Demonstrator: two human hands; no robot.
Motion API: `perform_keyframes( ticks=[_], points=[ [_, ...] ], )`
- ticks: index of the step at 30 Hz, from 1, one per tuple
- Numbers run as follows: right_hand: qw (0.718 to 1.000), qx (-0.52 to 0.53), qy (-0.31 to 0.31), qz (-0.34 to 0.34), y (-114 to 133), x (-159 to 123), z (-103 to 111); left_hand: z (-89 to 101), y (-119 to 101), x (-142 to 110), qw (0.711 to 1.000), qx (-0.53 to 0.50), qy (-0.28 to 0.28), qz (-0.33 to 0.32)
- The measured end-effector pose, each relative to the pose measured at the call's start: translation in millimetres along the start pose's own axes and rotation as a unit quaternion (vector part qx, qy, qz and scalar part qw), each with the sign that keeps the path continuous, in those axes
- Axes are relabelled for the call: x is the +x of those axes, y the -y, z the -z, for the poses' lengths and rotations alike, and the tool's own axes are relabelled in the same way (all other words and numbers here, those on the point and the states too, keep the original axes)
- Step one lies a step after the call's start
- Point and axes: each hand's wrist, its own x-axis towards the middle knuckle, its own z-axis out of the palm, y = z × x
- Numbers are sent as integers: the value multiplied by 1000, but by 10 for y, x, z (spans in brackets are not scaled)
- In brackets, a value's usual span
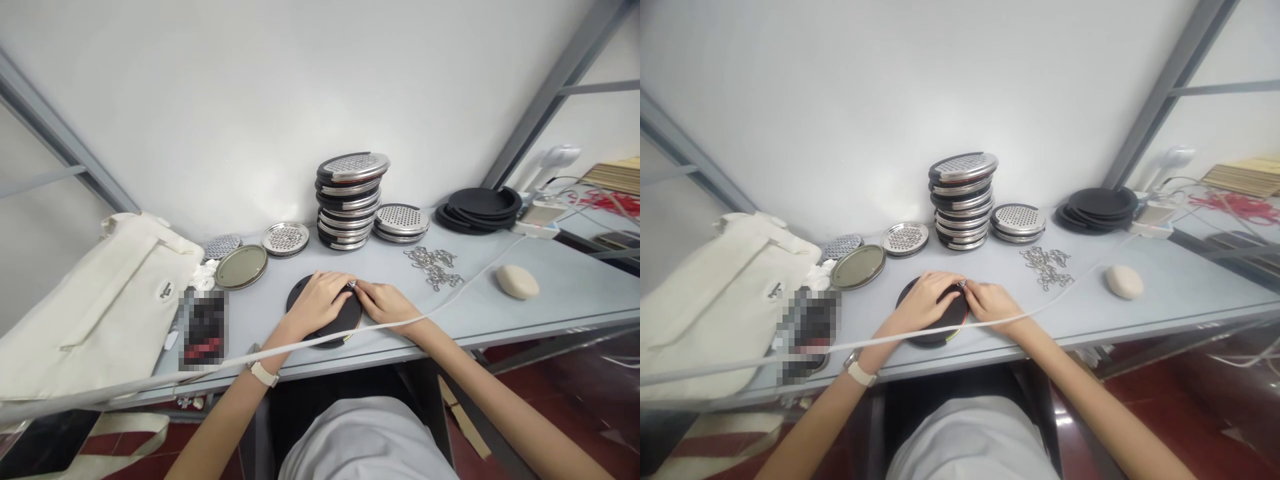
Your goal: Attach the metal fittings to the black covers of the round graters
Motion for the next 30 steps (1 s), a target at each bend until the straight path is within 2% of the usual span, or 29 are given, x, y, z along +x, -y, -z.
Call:
perform_keyframes(
  ticks=[14,30],
  points=[
    [1000,-17,1,-17,12,4,6,0,5,2,1000,-3,0,-4],
    [1000,16,-15,-9,31,-8,27,2,5,-2,1000,10,5,-3]
  ],
)
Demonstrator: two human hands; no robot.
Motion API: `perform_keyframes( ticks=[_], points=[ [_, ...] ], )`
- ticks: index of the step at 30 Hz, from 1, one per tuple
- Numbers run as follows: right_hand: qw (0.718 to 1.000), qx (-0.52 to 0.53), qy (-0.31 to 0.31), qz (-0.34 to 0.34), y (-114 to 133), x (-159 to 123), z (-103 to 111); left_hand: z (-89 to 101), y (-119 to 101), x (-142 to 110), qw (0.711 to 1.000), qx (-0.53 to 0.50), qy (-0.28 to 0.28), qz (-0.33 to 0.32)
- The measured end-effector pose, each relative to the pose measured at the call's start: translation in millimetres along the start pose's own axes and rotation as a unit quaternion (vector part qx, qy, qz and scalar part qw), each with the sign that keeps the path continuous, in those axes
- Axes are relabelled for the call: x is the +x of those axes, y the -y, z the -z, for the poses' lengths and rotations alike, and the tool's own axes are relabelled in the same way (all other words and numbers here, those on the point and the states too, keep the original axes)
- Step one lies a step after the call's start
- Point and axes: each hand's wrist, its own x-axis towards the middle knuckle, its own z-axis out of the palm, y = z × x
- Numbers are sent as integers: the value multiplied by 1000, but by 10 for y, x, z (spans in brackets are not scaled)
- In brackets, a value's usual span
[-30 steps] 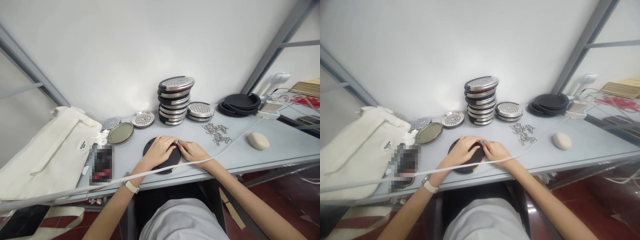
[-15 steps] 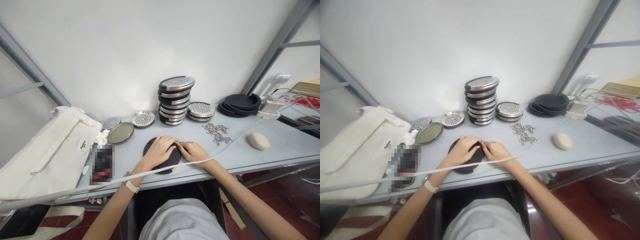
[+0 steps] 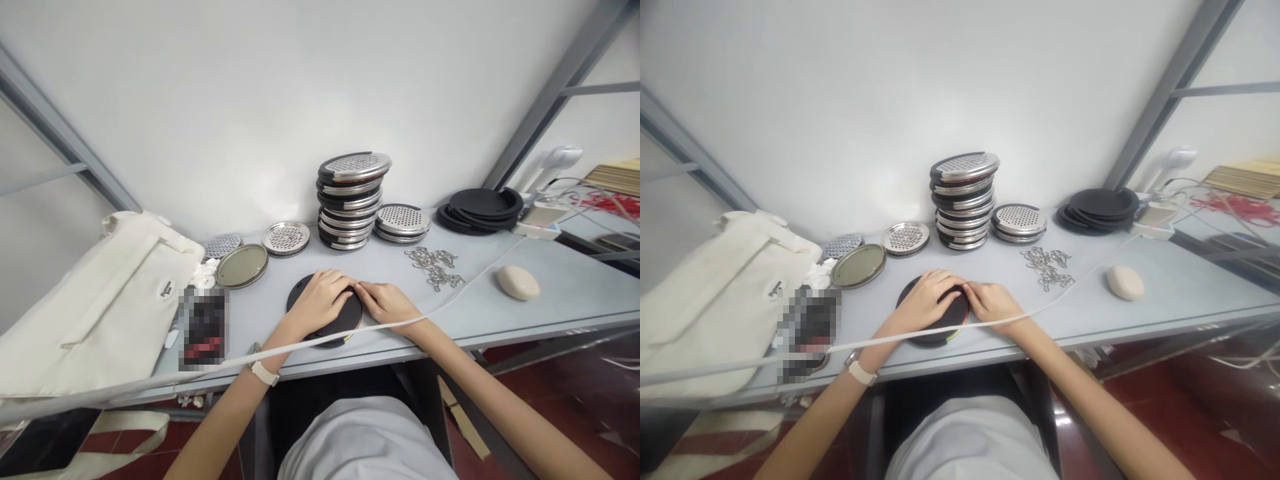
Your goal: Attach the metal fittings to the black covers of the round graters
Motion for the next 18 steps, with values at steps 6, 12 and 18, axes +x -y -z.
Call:
perform_keyframes(
  ticks=[6,12,18],
  points=[
    [1000,-12,9,-4,-24,14,-21,-7,3,-3,1000,10,-11,3],
    [1000,-12,8,2,-29,10,-26,-4,12,2,1000,-1,-7,-1],
    [1000,-10,5,7,-41,12,-41,-10,18,1,1000,-9,-13,-5]
  ],
)
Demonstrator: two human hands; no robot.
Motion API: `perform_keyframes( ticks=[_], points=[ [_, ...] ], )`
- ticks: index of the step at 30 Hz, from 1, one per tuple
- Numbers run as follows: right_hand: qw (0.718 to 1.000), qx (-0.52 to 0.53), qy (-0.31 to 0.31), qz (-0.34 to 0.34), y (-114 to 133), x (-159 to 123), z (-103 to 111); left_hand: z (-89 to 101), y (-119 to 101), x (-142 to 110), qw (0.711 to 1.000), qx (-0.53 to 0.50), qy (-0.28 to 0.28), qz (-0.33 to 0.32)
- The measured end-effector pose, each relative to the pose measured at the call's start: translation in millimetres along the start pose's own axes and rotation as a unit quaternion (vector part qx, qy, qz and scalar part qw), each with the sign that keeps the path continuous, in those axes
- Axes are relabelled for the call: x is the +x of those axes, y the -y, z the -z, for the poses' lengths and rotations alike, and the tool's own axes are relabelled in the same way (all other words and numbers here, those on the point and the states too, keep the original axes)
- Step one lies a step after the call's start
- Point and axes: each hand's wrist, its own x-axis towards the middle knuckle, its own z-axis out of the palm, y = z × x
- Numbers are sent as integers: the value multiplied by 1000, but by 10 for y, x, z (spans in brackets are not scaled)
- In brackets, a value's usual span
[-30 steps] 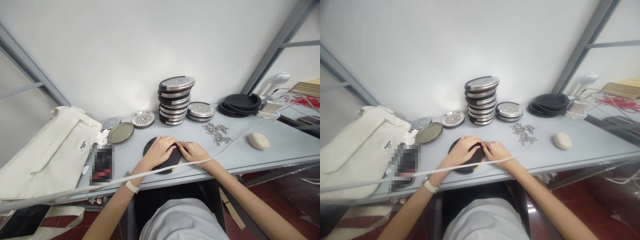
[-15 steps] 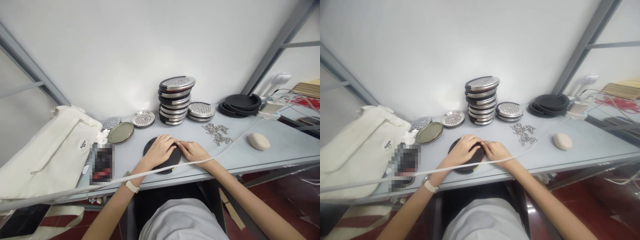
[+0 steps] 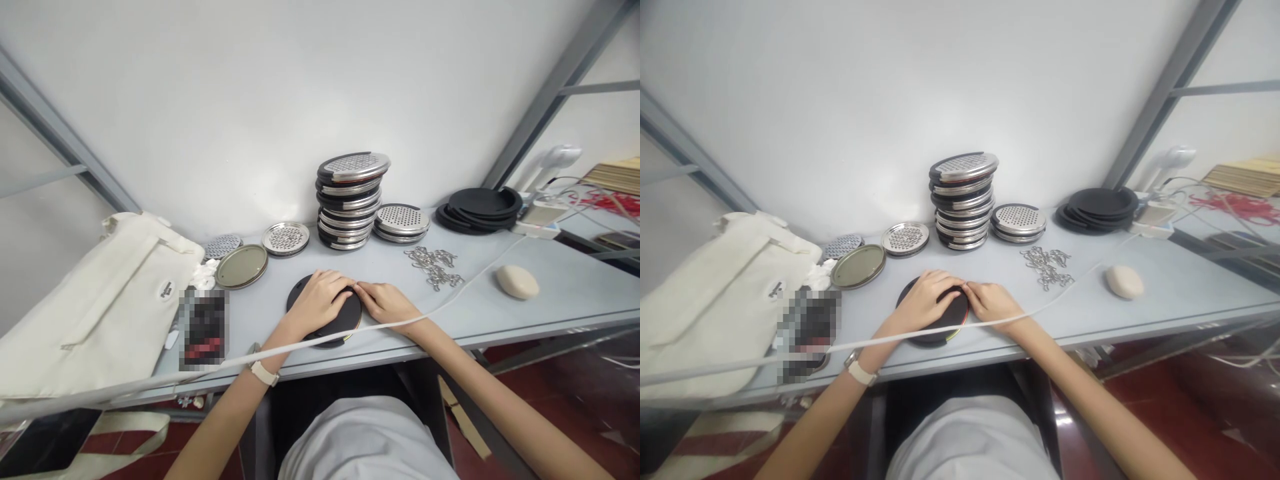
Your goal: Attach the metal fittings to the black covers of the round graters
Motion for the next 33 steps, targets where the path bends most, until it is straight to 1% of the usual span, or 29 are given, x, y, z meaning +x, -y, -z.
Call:
perform_keyframes(
  ticks=[15,19,26,33],
  points=[
    [1000,4,-9,9,0,-8,-1,-10,2,0,1000,-16,-2,-2],
    [1000,13,-12,5,5,-19,14,-7,2,2,1000,-8,6,-5],
    [999,36,4,-13,13,10,47,-15,6,-4,1000,10,-2,-6],
    [999,33,-1,-27,10,33,22,-9,-1,-2,1000,22,-2,-3]
  ],
)
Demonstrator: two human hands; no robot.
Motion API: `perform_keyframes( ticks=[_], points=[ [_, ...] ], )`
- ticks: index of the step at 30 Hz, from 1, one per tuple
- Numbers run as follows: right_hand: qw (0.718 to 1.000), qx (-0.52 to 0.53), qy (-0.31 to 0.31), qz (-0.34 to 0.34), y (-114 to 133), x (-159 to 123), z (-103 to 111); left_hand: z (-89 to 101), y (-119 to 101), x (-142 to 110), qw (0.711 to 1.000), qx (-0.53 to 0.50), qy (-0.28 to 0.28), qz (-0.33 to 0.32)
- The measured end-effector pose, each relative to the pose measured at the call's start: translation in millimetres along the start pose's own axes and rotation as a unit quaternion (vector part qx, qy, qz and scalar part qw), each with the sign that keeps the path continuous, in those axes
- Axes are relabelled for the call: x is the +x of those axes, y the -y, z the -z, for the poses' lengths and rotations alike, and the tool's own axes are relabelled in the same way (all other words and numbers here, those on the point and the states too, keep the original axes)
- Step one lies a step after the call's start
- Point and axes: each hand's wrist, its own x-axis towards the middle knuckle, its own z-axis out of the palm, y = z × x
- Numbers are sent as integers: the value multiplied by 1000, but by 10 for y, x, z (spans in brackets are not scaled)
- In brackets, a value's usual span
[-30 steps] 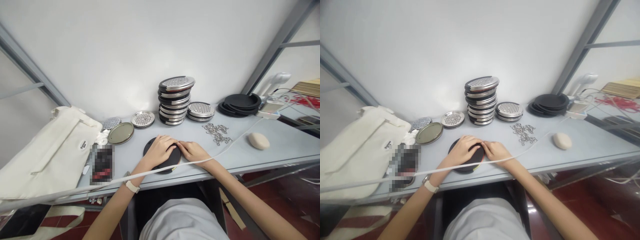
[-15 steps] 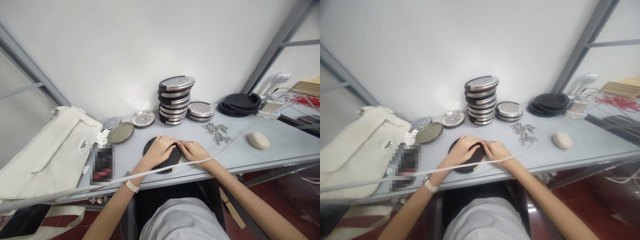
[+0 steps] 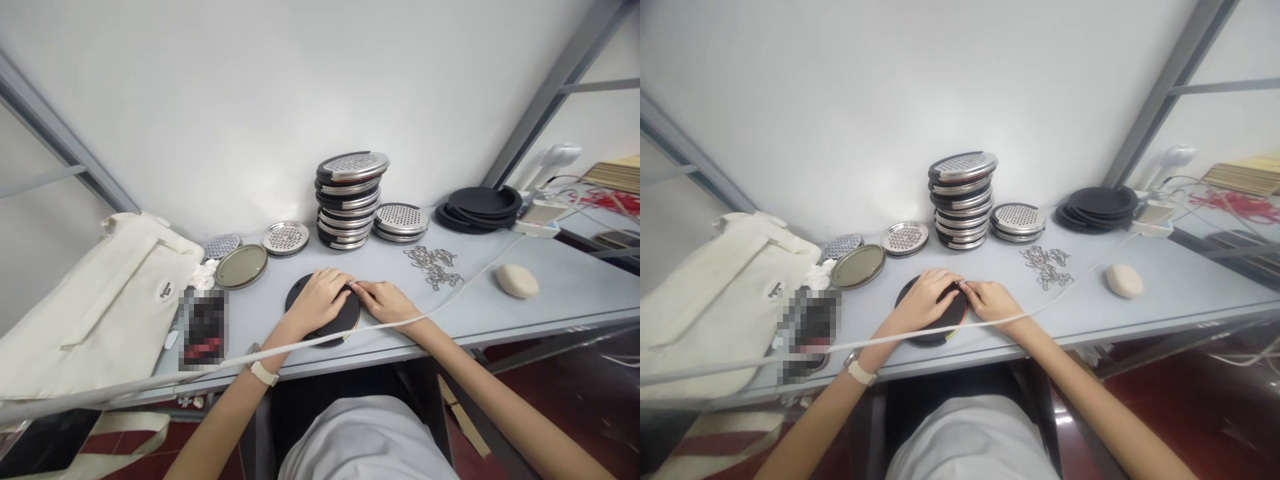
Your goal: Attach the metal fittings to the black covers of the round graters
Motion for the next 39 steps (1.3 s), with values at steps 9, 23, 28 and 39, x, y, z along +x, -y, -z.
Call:
perform_keyframes(
  ticks=[9,23,28,39],
  points=[
    [1000,-15,-4,4,-10,-27,-17,12,-13,4,1000,7,5,6],
    [1000,-15,4,5,18,-28,21,-12,-7,-2,999,30,-13,34],
    [1000,-17,4,11,13,-29,18,3,-4,-3,999,25,-2,27],
    [1000,-1,5,12,33,-52,37,-11,13,-9,1000,17,0,13]
  ],
)
